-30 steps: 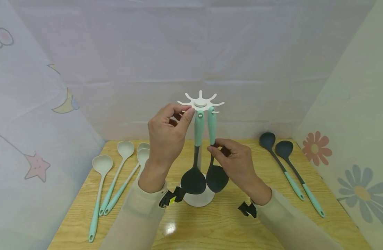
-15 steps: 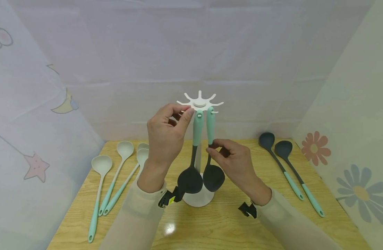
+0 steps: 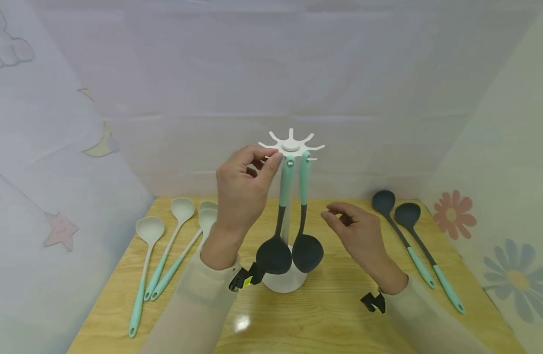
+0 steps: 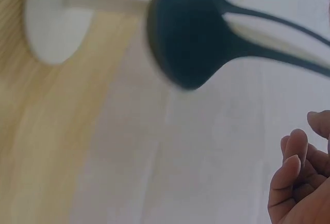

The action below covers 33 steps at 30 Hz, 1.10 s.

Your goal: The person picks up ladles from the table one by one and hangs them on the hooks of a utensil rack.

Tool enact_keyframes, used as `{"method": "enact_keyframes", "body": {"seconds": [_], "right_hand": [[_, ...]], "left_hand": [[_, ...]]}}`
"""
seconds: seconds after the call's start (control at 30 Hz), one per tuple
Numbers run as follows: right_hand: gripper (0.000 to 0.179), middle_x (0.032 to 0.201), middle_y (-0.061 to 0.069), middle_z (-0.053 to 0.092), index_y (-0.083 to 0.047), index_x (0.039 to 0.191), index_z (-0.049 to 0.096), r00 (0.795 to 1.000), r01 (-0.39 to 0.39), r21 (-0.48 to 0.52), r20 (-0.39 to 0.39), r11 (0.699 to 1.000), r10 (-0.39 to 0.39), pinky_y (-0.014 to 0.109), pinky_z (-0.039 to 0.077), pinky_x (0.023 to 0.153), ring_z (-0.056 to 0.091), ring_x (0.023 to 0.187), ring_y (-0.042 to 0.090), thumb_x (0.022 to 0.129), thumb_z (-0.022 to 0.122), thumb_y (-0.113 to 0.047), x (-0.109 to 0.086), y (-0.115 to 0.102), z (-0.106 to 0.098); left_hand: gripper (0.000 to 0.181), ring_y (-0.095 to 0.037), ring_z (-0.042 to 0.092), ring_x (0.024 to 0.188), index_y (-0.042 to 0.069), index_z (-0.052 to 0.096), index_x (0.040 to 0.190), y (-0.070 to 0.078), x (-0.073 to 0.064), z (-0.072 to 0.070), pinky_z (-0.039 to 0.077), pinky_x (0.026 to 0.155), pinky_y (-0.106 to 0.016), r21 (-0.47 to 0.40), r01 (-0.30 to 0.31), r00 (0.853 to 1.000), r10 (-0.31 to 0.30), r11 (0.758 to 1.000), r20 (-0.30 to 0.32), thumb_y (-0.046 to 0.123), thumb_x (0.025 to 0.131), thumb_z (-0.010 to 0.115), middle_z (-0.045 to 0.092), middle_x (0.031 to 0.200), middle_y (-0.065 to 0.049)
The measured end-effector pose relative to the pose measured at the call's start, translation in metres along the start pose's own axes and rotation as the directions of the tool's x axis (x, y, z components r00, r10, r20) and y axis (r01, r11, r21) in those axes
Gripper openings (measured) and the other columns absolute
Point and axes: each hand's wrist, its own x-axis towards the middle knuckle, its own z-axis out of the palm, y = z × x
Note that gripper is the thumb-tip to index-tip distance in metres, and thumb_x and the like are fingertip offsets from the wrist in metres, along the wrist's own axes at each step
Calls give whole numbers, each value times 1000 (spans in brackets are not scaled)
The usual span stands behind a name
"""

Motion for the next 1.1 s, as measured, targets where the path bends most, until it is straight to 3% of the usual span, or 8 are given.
{"method": "enact_keyframes", "body": {"seconds": [0.2,0.3,0.53,0.67,0.8,0.93,1.03,1.1], "right_hand": [[19,89,11,78,-3,110,80,991,-133,-142,-3,981,134,19,42,47,60,63,0,98,78,-18,-14,54,-17],[22,83,12,78,-2,111,79,982,-182,-207,12,961,189,23,42,43,64,63,6,100,76,-20,-20,81,-26],[27,94,21,78,4,115,76,949,-236,-403,101,884,299,34,49,53,66,62,21,105,66,-20,-30,142,-56],[33,105,27,76,7,118,73,893,-288,-498,168,818,416,43,51,56,67,64,28,107,60,-22,-31,178,-72],[36,102,27,74,6,118,72,818,-349,-555,213,756,534,42,49,52,66,68,32,106,57,-24,-34,205,-84],[35,90,22,73,6,111,73,754,-397,-564,250,724,608,36,44,50,60,62,25,105,56,-24,-40,218,-93],[35,85,16,73,5,106,75,728,-416,-568,261,711,634,35,42,49,57,59,21,105,57,-25,-42,223,-96],[36,71,9,67,2,90,74,710,-429,-576,261,696,654,33,39,47,51,55,19,104,59,-27,-43,226,-98]], "left_hand": [[10,-16,63,75,4,79,99,0,3,6,48,61,-23,-8,-5,1000,5,1000,16,14,98,77,75,90,-8],[10,-17,62,75,4,79,99,-1,3,7,48,61,-23,-3,-10,1000,10,1000,15,14,98,77,75,89,-8],[11,-17,62,74,3,79,99,-1,3,1,48,60,-23,-1,-5,1000,5,1000,14,14,98,77,76,89,-8],[10,-18,62,73,3,78,99,0,4,-3,48,60,-23,4,4,1000,-4,1000,-4,13,97,77,76,89,-9],[10,-18,62,74,3,79,99,1,4,-5,48,61,-25,13,5,1000,-5,1000,-12,13,97,78,76,90,-9],[10,-18,62,74,4,79,99,0,4,-6,48,61,-23,16,10,1000,-9,1000,-7,14,97,78,76,91,-9],[10,-18,62,74,4,79,99,0,3,-5,48,61,-23,20,10,1000,-9,1000,-4,14,97,78,76,91,-8],[11,-17,62,73,4,79,99,0,4,-5,48,61,-23,23,5,1000,-5,1000,-3,15,98,78,76,91,-8]]}}
